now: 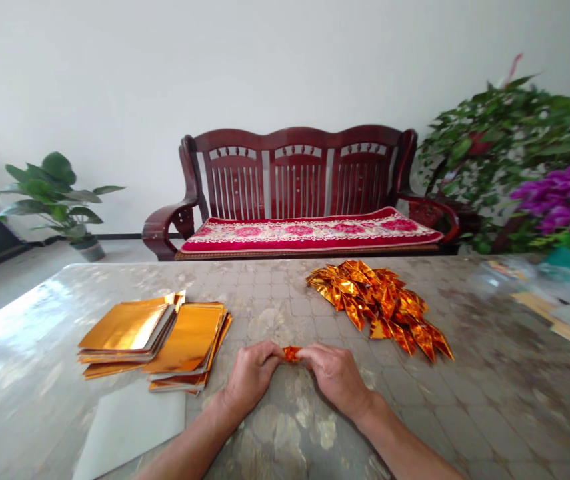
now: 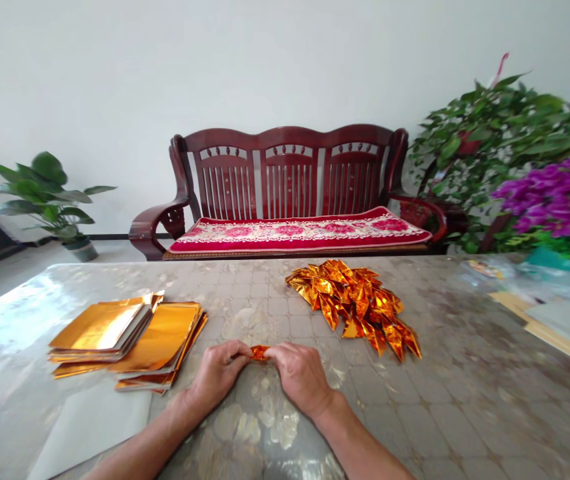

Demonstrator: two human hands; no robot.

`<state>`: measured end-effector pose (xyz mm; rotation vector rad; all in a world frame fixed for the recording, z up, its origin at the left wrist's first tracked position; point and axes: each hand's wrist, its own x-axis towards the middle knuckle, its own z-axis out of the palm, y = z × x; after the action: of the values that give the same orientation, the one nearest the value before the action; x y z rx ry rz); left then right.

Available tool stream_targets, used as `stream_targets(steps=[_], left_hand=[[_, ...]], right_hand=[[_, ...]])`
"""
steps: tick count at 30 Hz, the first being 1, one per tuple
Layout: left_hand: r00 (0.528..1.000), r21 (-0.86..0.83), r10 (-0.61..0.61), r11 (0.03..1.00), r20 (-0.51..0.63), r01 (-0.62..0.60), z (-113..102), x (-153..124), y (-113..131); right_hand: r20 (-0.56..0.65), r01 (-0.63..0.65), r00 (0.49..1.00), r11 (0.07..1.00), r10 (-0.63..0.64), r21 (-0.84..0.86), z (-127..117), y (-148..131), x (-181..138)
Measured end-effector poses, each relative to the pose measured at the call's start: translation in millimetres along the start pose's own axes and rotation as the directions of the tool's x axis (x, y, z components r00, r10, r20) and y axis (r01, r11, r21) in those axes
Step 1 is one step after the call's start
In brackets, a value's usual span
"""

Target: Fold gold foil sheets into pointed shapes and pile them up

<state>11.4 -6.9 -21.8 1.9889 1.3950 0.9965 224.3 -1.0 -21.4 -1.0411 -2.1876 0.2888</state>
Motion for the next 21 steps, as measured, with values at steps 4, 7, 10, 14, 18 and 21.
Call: stream_targets(steps=[4,7,10,14,18,21], left_hand=[[1.000,0.007,-0.008,1.000,-0.008,0.008,-0.3,0.3,-0.9],[1.000,0.004,0.020,1.000,-0.008,-0.020,0.1,0.2,-1.7],[0.999,-0.007,0.048,0.999,-0.017,-0.048,0.4,0.0,-1.9],[1.000,-0.002,0.018,1.000,-0.003,-0.018,-0.2,0.6,-1.0],[0.997,0.035,-0.073,0.997,-0.002,0.073,-1.8,2.5,1.3],[0.995,0.037,-0.102,0.994,-0.001,0.101,-3.0,3.7,3.5]], right_hand=[[0.021,-0.010,1.000,1.000,0.010,-0.001,-0.8,0.9,0.4],[0.004,0.002,1.000,1.000,-0.002,0.021,-2.0,-0.3,0.7],[-0.003,0.018,1.000,0.999,-0.018,0.043,-3.5,-2.9,1.3],[0.017,0.022,1.000,0.997,-0.023,0.072,-3.9,-3.7,2.0],[0.026,0.004,1.000,0.997,-0.006,0.077,-1.7,0.3,1.6],[0.013,0.003,1.000,0.996,-0.004,0.090,-0.2,2.7,1.1]])
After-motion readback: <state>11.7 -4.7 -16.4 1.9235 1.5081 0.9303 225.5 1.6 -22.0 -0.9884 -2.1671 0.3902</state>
